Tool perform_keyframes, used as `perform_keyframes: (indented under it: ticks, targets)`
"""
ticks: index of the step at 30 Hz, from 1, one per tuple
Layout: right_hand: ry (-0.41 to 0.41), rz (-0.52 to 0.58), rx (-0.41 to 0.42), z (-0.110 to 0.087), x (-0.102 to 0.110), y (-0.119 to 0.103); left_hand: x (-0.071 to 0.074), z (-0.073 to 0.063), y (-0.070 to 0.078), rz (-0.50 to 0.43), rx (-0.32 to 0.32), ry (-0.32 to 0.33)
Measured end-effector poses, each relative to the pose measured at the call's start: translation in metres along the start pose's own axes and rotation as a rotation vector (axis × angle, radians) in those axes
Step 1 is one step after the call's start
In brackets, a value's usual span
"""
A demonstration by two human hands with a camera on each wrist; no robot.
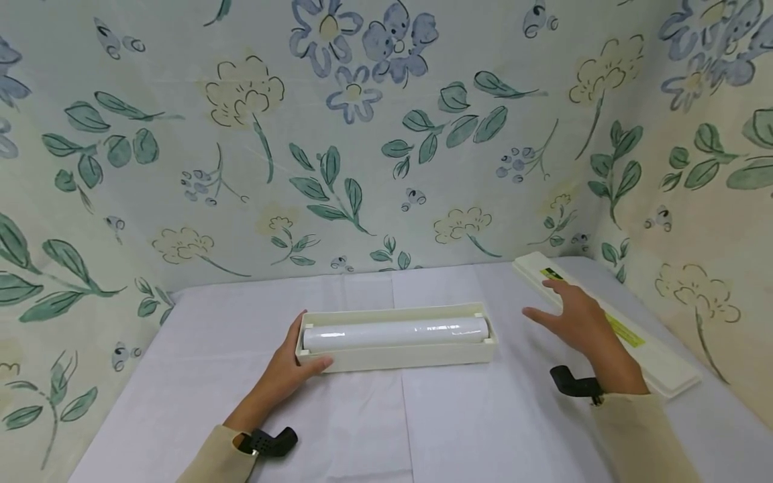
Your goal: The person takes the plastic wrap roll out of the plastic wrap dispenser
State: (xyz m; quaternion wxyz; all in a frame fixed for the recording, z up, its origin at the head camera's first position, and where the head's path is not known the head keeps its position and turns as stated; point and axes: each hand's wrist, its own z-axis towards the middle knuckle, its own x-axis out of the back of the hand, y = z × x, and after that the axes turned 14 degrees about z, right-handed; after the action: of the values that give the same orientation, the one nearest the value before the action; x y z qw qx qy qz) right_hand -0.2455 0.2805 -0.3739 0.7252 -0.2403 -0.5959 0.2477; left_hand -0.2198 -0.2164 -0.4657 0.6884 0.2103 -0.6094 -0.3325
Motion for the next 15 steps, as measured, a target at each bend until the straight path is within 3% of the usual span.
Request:
perform_keyframes:
  ticks: [8,15]
  targets:
    - [0.009,0.001,0.037,-0.001,-0.006,-0.013,0.001,0.0,0.0,0.001,0.002,0.003]
    - [0.025,0.004,0.127,-0.002,-0.012,-0.021,0.001,0.001,0.0,0.005,0.002,0.001]
